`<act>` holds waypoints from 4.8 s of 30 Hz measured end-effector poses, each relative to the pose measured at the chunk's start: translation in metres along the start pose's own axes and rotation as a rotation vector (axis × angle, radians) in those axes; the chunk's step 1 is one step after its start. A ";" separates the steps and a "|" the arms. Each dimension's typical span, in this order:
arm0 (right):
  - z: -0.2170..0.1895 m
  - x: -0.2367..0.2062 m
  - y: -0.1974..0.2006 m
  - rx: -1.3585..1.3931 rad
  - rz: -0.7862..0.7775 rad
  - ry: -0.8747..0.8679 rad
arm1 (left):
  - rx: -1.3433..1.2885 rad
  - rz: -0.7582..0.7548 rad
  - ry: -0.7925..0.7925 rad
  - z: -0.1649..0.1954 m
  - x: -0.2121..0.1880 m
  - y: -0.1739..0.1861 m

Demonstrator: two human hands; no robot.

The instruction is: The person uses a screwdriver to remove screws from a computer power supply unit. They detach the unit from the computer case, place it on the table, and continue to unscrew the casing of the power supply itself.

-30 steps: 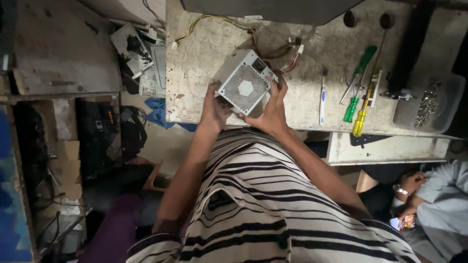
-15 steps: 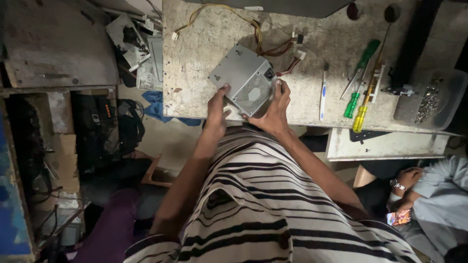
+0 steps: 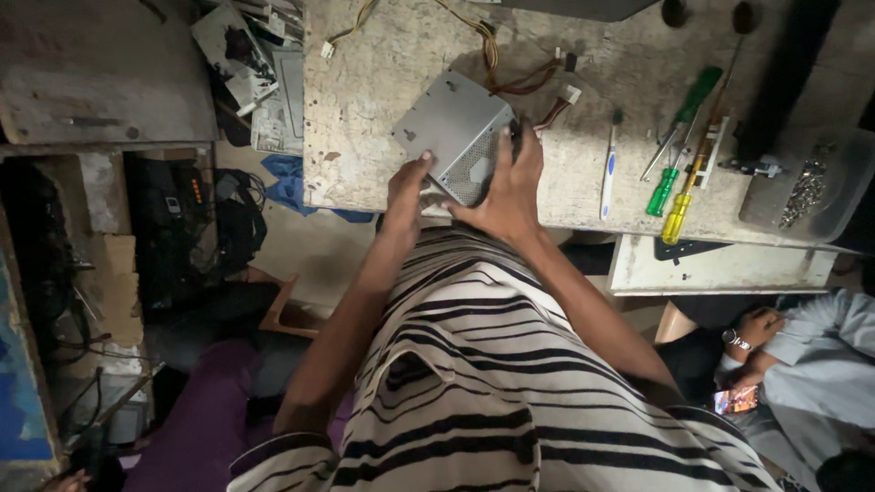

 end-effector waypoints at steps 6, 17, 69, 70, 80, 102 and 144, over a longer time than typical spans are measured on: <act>0.029 0.014 0.002 0.303 -0.030 -0.206 | 0.463 0.037 -0.286 0.044 -0.033 -0.029; 0.048 -0.008 0.050 2.120 0.162 -0.598 | 0.547 -0.025 -0.891 0.155 -0.119 -0.062; 0.041 -0.061 0.029 1.768 0.136 -0.427 | 0.292 -0.249 -0.682 0.116 -0.091 -0.110; 0.037 -0.059 0.033 1.749 0.119 -0.431 | 0.293 -0.231 -0.693 0.116 -0.092 -0.108; 0.003 -0.036 0.065 1.307 -0.040 -0.026 | 0.459 -0.189 -0.973 0.120 -0.109 -0.100; -0.023 -0.017 0.097 1.138 -0.010 0.066 | 0.642 -0.220 -1.207 0.147 -0.170 -0.124; -0.042 -0.010 0.150 0.486 -0.144 0.462 | 0.238 -0.338 -0.264 0.139 -0.157 -0.058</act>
Point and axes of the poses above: each hand's wrist, its own x-axis towards the middle knuckle, its own y-axis out of the back of the hand, z = x × y, the point moved 4 cm from there along x, towards the middle knuckle, and after that the axes turned 7 degrees about -z, right-handed, at the moved point
